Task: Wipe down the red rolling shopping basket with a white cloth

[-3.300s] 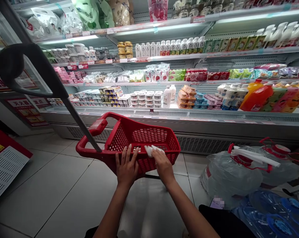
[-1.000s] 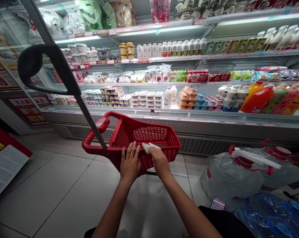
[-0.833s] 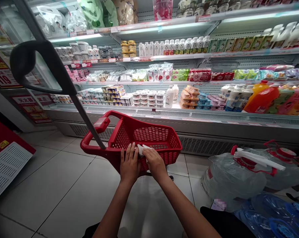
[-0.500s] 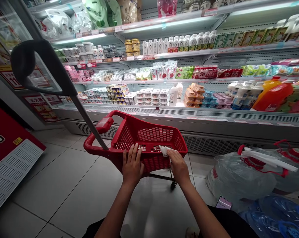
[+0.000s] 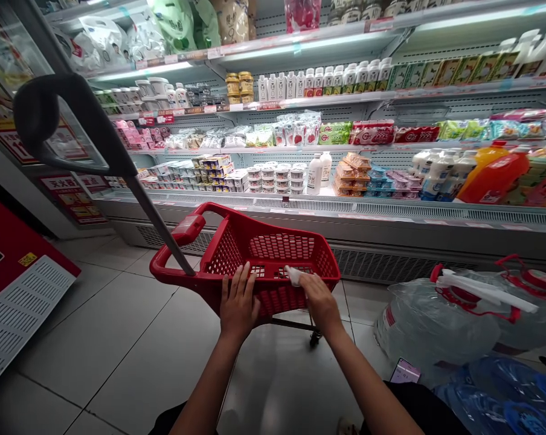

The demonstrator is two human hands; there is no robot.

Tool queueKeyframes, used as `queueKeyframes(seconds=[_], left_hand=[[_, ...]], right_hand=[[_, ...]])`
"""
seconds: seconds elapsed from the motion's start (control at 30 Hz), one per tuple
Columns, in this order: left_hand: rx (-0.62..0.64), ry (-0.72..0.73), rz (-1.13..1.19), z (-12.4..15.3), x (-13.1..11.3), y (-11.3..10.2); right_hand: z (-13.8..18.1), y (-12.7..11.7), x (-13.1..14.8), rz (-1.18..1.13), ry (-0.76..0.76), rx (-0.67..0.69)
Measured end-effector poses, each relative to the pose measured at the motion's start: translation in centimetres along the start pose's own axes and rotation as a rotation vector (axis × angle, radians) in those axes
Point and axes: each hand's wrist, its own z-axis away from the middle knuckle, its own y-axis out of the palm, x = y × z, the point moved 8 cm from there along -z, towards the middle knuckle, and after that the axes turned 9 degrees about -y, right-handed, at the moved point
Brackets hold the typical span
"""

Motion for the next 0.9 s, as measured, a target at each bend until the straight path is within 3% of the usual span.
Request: queueKeyframes(seconds=[0.07,0.13,0.2,0.33,0.43,0.53,0.67,0.73,0.8,0.9], left_hand=[[-0.001,-0.002,0.002,0.0,-0.3,-0.1],[-0.007,-0.010,0.006,0.0,-0.6,-0.1],[-0.015,-0.021,0.012,-0.1,-0.8,0.2],[-0.041,-0.023,0.017,-0.3,-0.7,0.5],[-0.035,-0.021,0.021,-0.5,-0.2,0.4],[-0.012,-0.018,0.027,-0.6,0.4,0.1],[-0.011,-0.019,0.039,-0.9,0.7,-0.5],[-0.015,-0.042,0.048,-0.9,0.8,-0.7],[-0.019,-0.071,0.057,-1.0,0.9,-0.9],[-0.023,-0.107,0.057,-1.2,1.2,-0.9]], right_hand=[[1.4,-1.1,-2.4,0.031,0.079,0.002],[1.5,-1.3,-2.7,0.049,0.118,-0.011],[0.4,-0.5,-0.6,0.046,0.094,-0.028],[-3.4,2.9,6.8,-0.044,-0.083,0.018],[-4.3,3.7,8.9,-0.085,-0.158,0.043],[-2.6,2.1,5.7,-0.075,-0.162,0.018],[1.6,-1.1,-3.4,-0.040,0.091,0.012],[3.2,-2.1,-6.5,-0.015,0.195,0.030],[4.2,-2.5,-7.4,0.002,0.239,0.053],[4.8,-2.5,-5.9,0.047,0.246,0.061]])
